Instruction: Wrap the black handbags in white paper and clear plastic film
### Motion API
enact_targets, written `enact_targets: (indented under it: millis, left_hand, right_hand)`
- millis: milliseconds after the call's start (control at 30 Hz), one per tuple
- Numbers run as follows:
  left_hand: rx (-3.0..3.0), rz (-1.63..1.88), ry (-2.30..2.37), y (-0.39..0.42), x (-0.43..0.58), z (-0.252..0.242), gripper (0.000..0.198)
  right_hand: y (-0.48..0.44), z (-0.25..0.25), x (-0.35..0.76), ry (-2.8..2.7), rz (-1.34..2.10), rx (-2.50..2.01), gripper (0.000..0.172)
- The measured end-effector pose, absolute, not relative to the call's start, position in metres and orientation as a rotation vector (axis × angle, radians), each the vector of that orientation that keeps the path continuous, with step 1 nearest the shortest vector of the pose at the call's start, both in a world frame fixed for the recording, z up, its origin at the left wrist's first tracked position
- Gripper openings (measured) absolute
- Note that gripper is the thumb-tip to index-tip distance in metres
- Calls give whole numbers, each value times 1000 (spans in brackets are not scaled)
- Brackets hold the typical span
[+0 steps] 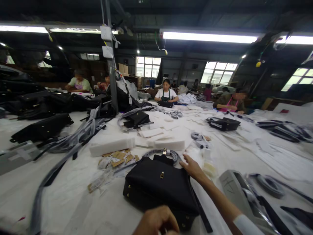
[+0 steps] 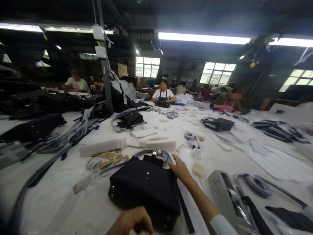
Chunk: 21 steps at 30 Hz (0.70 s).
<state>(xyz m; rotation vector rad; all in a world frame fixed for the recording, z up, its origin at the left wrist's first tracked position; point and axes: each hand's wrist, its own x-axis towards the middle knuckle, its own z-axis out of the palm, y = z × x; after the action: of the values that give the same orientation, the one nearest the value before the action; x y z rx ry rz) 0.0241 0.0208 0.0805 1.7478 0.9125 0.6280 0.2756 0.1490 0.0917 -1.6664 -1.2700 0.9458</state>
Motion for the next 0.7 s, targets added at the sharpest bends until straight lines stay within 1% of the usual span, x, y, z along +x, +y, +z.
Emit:
enact_targets:
  millis: [33, 100, 133, 200, 233, 300, 333, 367, 467, 533, 600, 667, 700]
  left_hand:
    - [1969, 696, 940, 33, 15, 92, 15]
    - [2344, 808, 1115, 61, -4, 110, 19]
    - [2484, 712, 1158, 74, -14, 115, 28]
    - [2630, 404, 1208, 94, -29, 111, 51]
    - [2662, 249, 1196, 100, -34, 104, 64]
    - [2686, 52, 1180, 103, -38, 84, 77]
    - [2696, 11, 1183, 102, -37, 74, 78]
    - [2708, -3, 1195, 99, -34, 65, 77]
    - [2749, 14, 1235, 88, -21, 51, 67]
    - [2772, 16, 1212, 83, -12, 53, 63]
    - [2795, 16, 1139, 80, -7, 59, 67]
    - [2810, 33, 1119, 81, -6, 61, 79]
    - [2813, 44, 1140, 83, -8, 60, 85]
  right_hand:
    - [143, 94, 281, -1297, 892, -1675, 49]
    - [123, 102, 285, -1461, 779, -1660, 45]
    - [109, 106, 283, -1599, 725, -1638, 44]
    - [80, 108, 272, -1956, 641, -1572, 48]
    - [67, 105, 264, -2136, 625, -1529, 53]
    - [46, 92, 248, -2420, 598, -1457, 69]
    - [40, 83, 242, -2509, 556, -1445, 74]
    - [37, 74, 238, -2561, 501, -1447, 76]
    - [41, 57, 243, -2585, 343, -1460, 72]
    - [45, 58, 254, -2605, 326, -1430, 70]
    - [48, 69, 262, -2627, 345, -1433, 71]
    - [49, 81, 261, -2633, 342, -1463, 73]
    - [50, 85, 257, -2633, 315, -1473, 76]
